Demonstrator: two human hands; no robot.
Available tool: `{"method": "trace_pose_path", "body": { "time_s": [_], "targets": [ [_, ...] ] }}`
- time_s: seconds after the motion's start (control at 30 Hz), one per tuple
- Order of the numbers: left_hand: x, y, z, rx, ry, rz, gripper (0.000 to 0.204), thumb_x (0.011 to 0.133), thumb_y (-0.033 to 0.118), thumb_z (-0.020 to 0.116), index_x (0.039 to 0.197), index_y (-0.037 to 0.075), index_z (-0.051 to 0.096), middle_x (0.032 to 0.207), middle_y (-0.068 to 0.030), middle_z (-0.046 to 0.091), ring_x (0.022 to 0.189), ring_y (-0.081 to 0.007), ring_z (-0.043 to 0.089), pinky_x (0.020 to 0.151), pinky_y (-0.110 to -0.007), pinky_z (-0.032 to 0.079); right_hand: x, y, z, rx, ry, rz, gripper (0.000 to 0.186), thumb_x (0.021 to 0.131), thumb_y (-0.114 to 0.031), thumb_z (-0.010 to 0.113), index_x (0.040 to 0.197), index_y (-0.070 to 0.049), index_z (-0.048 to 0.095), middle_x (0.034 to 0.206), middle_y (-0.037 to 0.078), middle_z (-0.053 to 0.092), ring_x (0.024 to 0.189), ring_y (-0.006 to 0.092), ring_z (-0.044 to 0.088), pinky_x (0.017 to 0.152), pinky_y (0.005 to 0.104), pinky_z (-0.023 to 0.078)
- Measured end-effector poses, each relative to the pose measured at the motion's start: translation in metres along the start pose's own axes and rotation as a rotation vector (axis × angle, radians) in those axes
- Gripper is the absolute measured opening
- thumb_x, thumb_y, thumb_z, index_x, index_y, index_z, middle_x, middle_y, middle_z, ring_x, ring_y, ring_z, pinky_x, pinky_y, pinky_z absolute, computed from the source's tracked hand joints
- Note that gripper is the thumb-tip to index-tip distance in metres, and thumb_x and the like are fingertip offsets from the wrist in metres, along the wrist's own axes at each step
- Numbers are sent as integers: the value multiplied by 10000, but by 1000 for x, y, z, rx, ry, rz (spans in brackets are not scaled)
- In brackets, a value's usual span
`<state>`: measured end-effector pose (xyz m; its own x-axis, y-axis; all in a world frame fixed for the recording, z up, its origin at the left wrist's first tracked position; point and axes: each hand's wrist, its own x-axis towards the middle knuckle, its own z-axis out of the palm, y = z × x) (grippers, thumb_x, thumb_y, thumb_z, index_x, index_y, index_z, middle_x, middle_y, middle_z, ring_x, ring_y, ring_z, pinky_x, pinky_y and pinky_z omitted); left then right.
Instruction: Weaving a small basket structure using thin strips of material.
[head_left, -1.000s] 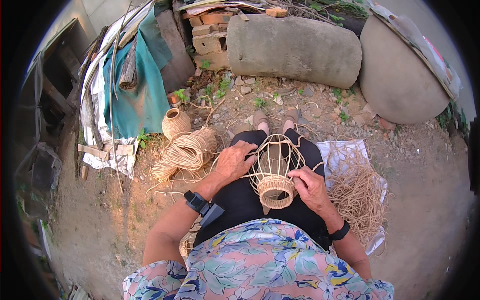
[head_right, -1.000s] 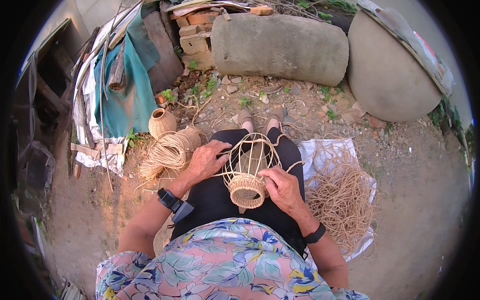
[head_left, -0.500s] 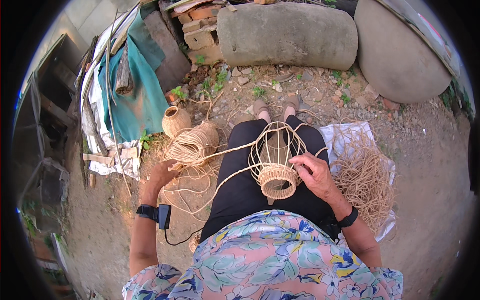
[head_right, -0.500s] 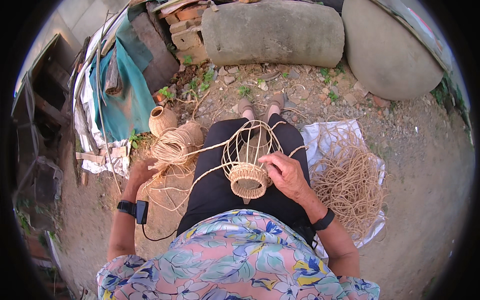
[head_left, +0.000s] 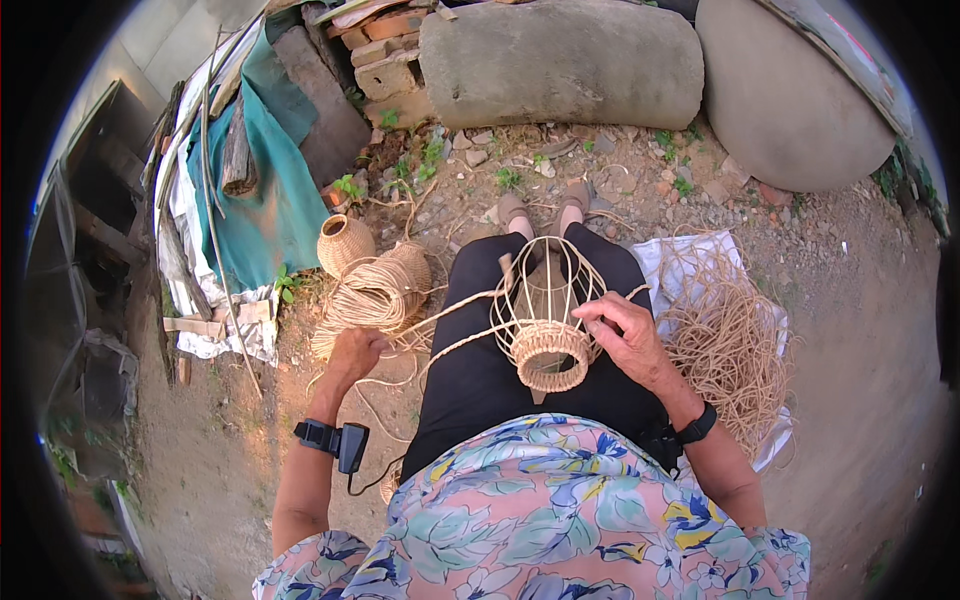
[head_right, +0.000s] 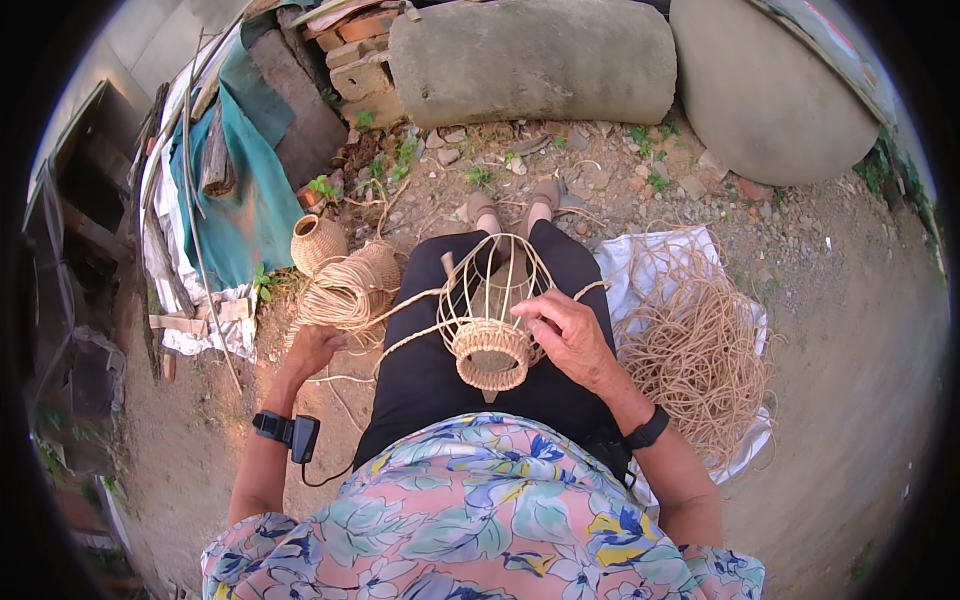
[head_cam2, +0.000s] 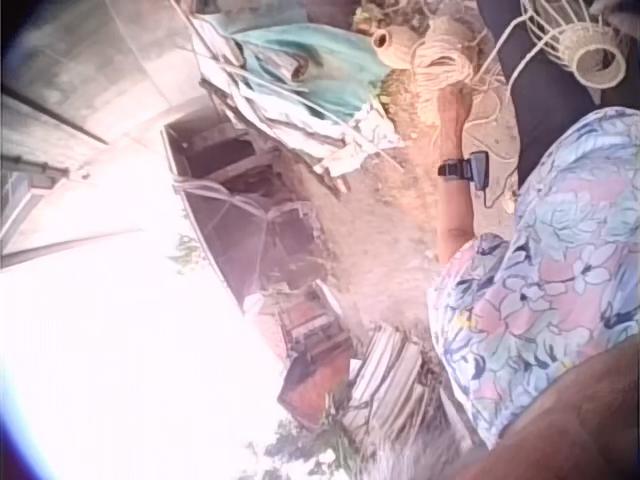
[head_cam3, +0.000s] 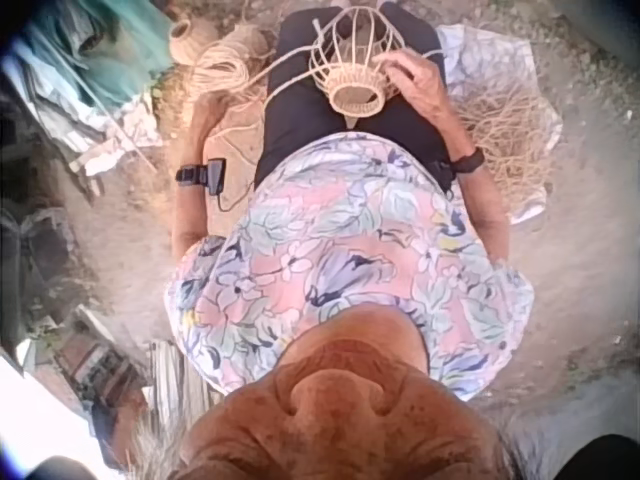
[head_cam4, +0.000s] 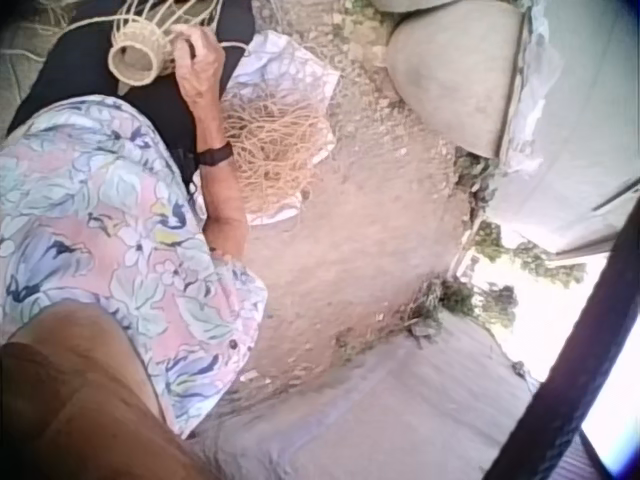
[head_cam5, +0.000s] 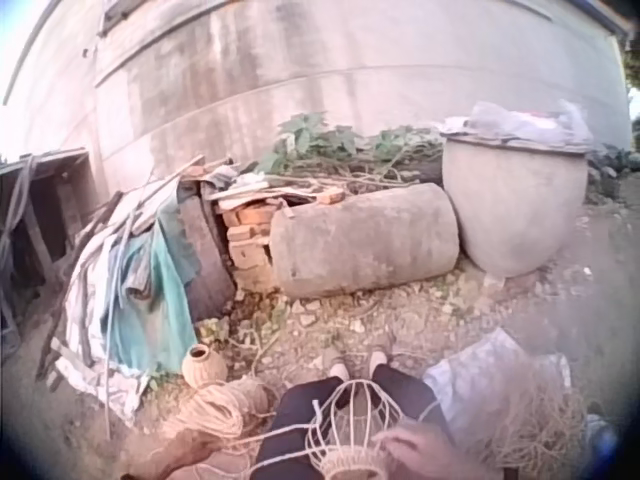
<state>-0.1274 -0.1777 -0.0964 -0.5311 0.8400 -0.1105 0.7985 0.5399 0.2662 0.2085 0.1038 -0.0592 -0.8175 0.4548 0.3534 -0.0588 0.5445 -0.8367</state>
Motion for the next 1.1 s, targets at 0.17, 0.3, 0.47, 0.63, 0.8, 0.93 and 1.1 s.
{"method": "trace_pose_path", "body": {
  "time_s": [0.17,0.3,0.47,0.63,0.8,0.93,1.1],
  "targets": [
    [-28,-25,-6,104,189,51,263,829,114,646,1085,80,692,994,-165,698,780,-329,687,723,-429,538,-11,22,-29,111,341,263,221,838,40,551,1025,-28,648,935,4,575,647,53,484,594,215,417],
    [-1,106,-28,-492,130,27,364,842,80,656,1204,80,613,1038,-139,675,678,-189,646,640,-317,531,-18,22,-44,-281,74,153,404,788,63,510,1170,-51,575,1132,79,563,823,225,610,717,327,491],
    [-6,159,-9,-607,-2,273,308,880,110,653,1179,44,626,968,-105,669,604,-110,576,553,-255,494,-15,40,-25,-589,53,20,339,828,-59,561,1164,-107,566,1183,109,529,984,316,597,779,418,496],
    [-8,160,-33,-299,9,360,180,838,70,685,1013,31,690,850,-112,657,629,-184,620,574,-305,499,-21,27,-46,-453,-90,34,117,849,-116,616,958,-82,590,854,71,546,789,301,595,663,415,472],
    [28,218,-60,-232,198,492,227,805,120,717,1018,44,693,755,-78,567,668,-207,555,617,-327,463,14,-7,-44,-377,-10,-333,111,826,-133,645,787,-56,577,763,68,529,746,289,591,628,402,477],
    [43,258,-44,-174,122,645,224,797,148,720,997,47,697,699,-66,520,686,-231,525,663,-346,444,37,-22,-38,-420,-14,-471,94,825,-125,645,790,-59,589,765,75,528,746,284,594,631,405,482],
    [53,257,-27,-454,18,456,168,814,182,710,874,25,700,715,-84,572,678,-224,560,629,-353,425,29,-17,-32,-340,266,-344,68,827,-116,644,853,-65,608,801,86,552,772,289,607,640,410,487]
  ]
}}
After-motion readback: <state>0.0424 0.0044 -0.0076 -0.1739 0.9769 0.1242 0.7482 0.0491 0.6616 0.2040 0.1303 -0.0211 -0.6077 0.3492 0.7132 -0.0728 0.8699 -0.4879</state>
